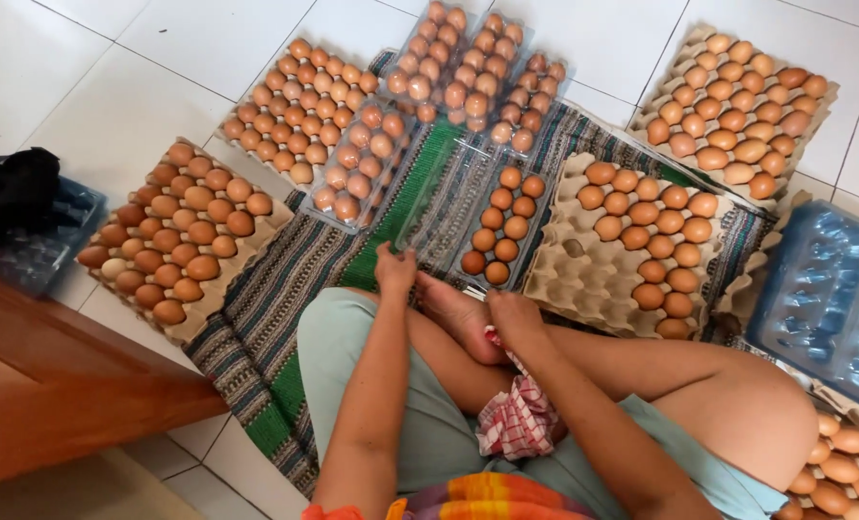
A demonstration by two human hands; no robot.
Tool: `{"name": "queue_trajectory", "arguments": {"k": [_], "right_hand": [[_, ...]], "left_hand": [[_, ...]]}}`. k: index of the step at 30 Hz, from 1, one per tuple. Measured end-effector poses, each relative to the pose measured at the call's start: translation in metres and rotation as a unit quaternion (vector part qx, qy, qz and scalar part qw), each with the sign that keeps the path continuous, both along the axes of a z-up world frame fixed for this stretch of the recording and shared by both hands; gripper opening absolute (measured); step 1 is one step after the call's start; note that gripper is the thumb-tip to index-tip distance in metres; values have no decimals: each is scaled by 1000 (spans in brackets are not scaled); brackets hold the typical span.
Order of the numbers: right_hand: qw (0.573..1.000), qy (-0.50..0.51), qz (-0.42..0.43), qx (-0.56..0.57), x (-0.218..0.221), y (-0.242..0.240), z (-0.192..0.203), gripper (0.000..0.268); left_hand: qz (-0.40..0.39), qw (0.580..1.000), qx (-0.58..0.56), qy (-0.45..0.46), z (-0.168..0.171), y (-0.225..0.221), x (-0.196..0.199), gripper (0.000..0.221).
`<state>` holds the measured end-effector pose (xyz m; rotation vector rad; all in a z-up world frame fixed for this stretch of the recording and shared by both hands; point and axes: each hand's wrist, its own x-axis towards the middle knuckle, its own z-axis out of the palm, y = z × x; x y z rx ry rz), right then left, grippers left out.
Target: A person sitting on the floor manually cleans eggs by wiping them with a cloth before placing them into plastic cartons.
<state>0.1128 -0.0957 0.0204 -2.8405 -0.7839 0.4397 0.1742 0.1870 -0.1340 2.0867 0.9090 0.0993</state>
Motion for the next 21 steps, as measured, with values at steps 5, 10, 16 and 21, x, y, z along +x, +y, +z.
{"name": "queue_trajectory", "arguments": {"k": [5, 10, 16, 21], "right_hand": [[991, -130, 20, -27, 7, 9, -25, 6], [999, -44, -16, 13, 19, 10, -17, 18], [998, -20, -33, 48, 32, 21, -36, 16], [999, 14, -44, 12, 41, 29, -40, 21]], "left_hand": [[3, 999, 24, -43, 32, -7, 8, 18], [-6, 994, 27, -109, 97, -23, 9, 7], [-33, 988, 32, -146, 142, -29, 8, 7], [-32, 982, 38, -183, 120, -26, 18, 12]]}}
